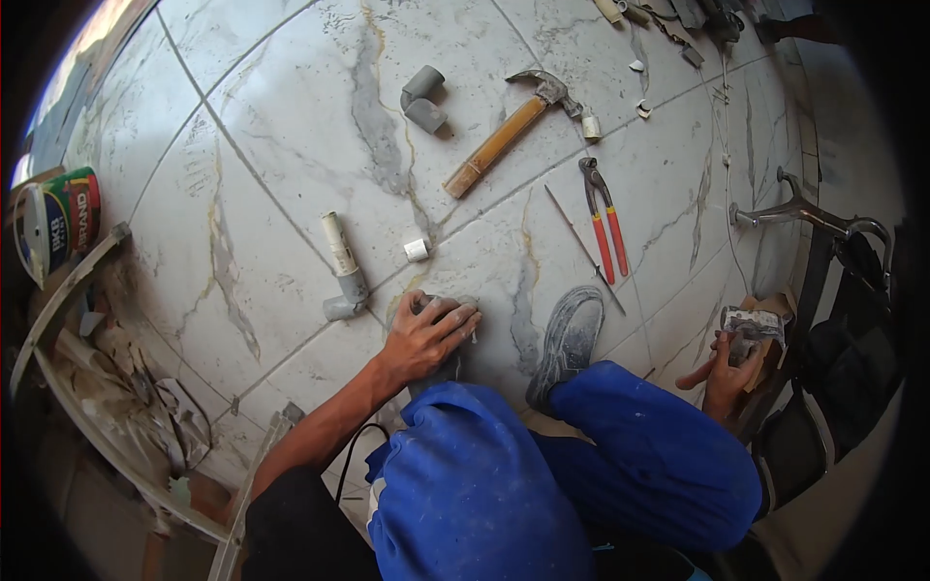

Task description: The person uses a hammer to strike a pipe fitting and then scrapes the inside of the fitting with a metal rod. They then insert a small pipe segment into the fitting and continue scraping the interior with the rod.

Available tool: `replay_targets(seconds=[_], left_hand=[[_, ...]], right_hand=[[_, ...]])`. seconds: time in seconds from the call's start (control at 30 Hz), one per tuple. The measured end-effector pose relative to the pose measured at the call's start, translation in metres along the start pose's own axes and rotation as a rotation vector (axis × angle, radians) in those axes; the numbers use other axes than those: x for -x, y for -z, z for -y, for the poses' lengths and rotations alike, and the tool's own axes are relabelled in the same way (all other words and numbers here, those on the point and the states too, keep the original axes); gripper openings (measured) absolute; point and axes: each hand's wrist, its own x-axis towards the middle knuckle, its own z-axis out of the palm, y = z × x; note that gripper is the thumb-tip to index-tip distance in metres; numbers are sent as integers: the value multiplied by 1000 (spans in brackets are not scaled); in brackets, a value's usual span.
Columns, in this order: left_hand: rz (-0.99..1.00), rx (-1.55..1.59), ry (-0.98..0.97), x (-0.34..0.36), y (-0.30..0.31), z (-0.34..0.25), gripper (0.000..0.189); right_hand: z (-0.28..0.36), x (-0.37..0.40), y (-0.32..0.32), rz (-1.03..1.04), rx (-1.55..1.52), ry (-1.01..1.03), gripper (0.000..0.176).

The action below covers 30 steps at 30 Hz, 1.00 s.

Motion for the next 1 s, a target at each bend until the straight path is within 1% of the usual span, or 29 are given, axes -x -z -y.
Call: replay_targets(seconds=[0.03, 0.07, 0.13, 0.17, 0.2, 0.23, 0.27, 0.33, 0.4, 0.47, 0.5, 0.53, 0.6, 0.67, 0.7, 0.77, 0.8, 0.87, 0.93, 1.0], left_hand=[[6, -25, -29, -2, 2, 1, 32], [17, -23, -46, -5, 2, 4, 32], [74, -30, -27, -7, 5, 2, 33], [97, -36, -50, -7, 6, 2, 33], [120, -56, -54, -7, 5, 2, 34], [133, -79, -59, -8, 2, 2, 34], [140, -88, -88, -6, 1, 1, 34], [77, -84, -60, -4, -5, 6, 35], [60, -144, -57, -7, -6, 4, 35], [60, -64, 11, -12, -1, -1, 33], [24, -73, -21, -8, -5, 2, 36], [10, -95, 14, -6, -5, 0, 36], [59, -43, 57, -9, -4, 0, 37], [20, -79, 79, -6, -8, 0, 39], [19, -81, 80, -3, -12, 0, 41], [-3, -77, 81, -3, -10, 0, 42], [-3, -89, 99, -2, -9, -2, 42], [-5, -79, 63, -4, -6, -2, 40], [-23, -75, 56, -5, -6, -4, 39], [-19, -109, 49, -7, -5, -3, 37]], right_hand=[[1, -1, 7, -54, 118, 210, 31], [3, -3, 17, -67, 119, 195, 31], [27, -5, 40, -115, -52, 76, 33], [22, -12, 61, -19, -69, 76, 33], [32, -17, 74, 72, -86, 77, 34], [41, -17, 77, 73, -181, 27, 34], [61, -14, 74, 46, -191, 19, 34], [90, -18, 61, 362, -29, -168, 31], [95, -18, 35, 609, 85, -110, 29], [92, -8, -2, 696, 196, 462, 27], [93, -9, -16, 787, 198, 677, 29], [92, -6, -27, 891, 196, 883, 31], [87, -5, -60, 1013, -168, 834, 33], [81, 0, -89, 1086, -109, 1014, 35], [77, 8, -99, 1102, -121, 1041, 35], [71, 22, -114, 1065, -62, 999, 36], [69, 27, -117, 1077, -77, 1010, 36], [65, 36, -119, 1056, -192, 984, 36], [63, 43, -114, 1077, -211, 997, 35], [72, 50, -111, 1037, -403, 987, 32]])
